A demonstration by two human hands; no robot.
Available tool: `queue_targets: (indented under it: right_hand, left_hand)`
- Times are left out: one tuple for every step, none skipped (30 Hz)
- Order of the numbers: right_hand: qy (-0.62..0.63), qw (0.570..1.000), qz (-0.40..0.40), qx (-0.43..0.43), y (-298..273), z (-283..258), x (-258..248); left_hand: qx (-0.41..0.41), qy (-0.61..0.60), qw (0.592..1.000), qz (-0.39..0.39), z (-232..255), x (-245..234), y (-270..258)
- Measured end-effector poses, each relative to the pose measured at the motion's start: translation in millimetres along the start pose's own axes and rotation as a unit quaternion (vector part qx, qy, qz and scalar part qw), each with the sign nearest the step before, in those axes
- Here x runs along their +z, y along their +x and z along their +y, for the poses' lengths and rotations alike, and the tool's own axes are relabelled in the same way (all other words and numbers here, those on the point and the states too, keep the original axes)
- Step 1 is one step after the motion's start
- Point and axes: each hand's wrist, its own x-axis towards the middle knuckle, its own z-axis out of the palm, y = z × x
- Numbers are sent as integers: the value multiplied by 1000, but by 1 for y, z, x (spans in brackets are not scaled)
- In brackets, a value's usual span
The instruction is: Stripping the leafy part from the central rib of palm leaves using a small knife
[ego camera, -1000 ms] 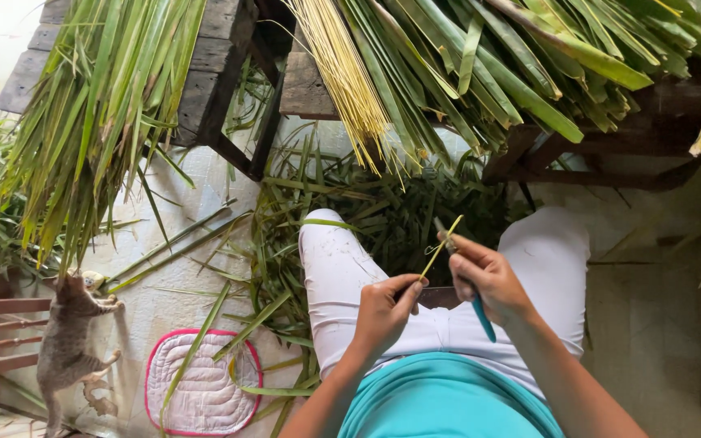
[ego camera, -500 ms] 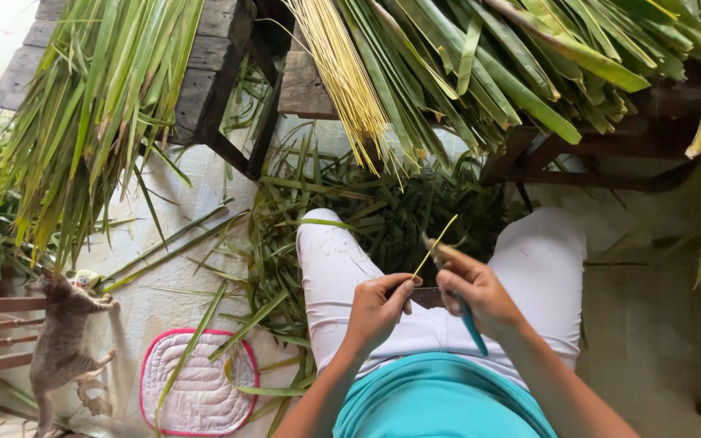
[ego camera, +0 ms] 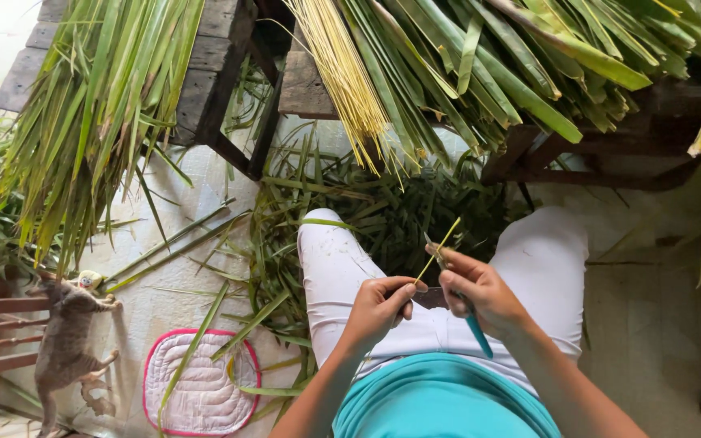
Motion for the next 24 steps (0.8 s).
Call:
queue_targets:
  right_hand:
    - [1,1000,0,-1,2,-2,-3]
    - [6,1000,5,-3,5,-4,-6]
    - [11,1000,10,-3,6,-6,-8]
    - [12,1000,10,-3,13,-13,-17]
    - [-11,999,24,-31,20,-20,-26]
    - [-33,997,38,-59,26,-27,-35]
    - [-32,997,38,-59,24,-33,-38]
    - [-50,996,41,-64,21,-39,-41]
    - [-70,994,41,-67,19,-46,-44]
    - [-72,995,38,-65,14,-39,-31]
    - [-59,997,24,-49,8,-31,-20]
    - [-47,998,9,-32,3,-24,-8]
    - [-47,998,9,-34,0,-18,-6]
    - [-16,1000,6,-19,-2,-11,-3]
    - [15,1000,2,-1,-4,-3,0]
    - [16,1000,0,0,-1,-4,-4]
    - [23,1000,2,-1,3,-6,-8]
    - [30,1000,4,-1,6,-7,-12]
    - [31,999,6,-1,9,-13,-17]
    - [20,1000,11,-13,12,-20,-22]
    - [8,1000,14,-25,15,-27,-27]
    - [7,1000,14,-24,16,-31,-34]
    - [-3,999,17,-37,18,-36,-40]
    - [-14,998,21,-50,20,-41,-46]
  left_hand:
    - [0,1,1000,-1,0,0,0]
    - [-8,-7,1000,-6,-1,-1,0]
    - [-17,-16,1000,-10,-2,-2,0]
    - [-17,-16,1000,-9,1,-3,-4]
    - [-27,-21,999,-10,3,-4,-8]
    - [-36,-27,999,-10,5,-5,-11]
    - [-37,-26,999,-10,7,-6,-12]
    - [-22,5,1000,6,10,-7,-13]
    - [-7,33,999,25,11,-6,-14]
    - [-6,31,999,28,14,-4,-15]
    - [14,86,996,35,16,-2,-13]
    - [34,140,989,42,19,0,-10]
    - [35,140,989,41,20,4,-9]
    - [60,177,981,46,21,8,-7]
    - [83,214,972,54,21,11,-7]
    - [83,215,972,55,20,9,-8]
    - [94,224,968,55,19,8,-9]
    - [105,234,965,56,17,7,-9]
    - [104,234,965,54,21,6,-13]
    - [98,224,968,49,24,6,-16]
    - [92,212,972,47,27,6,-20]
    - [92,211,972,47,26,4,-22]
    - [86,212,972,54,24,2,-23]
    - [80,212,972,61,23,-1,-25]
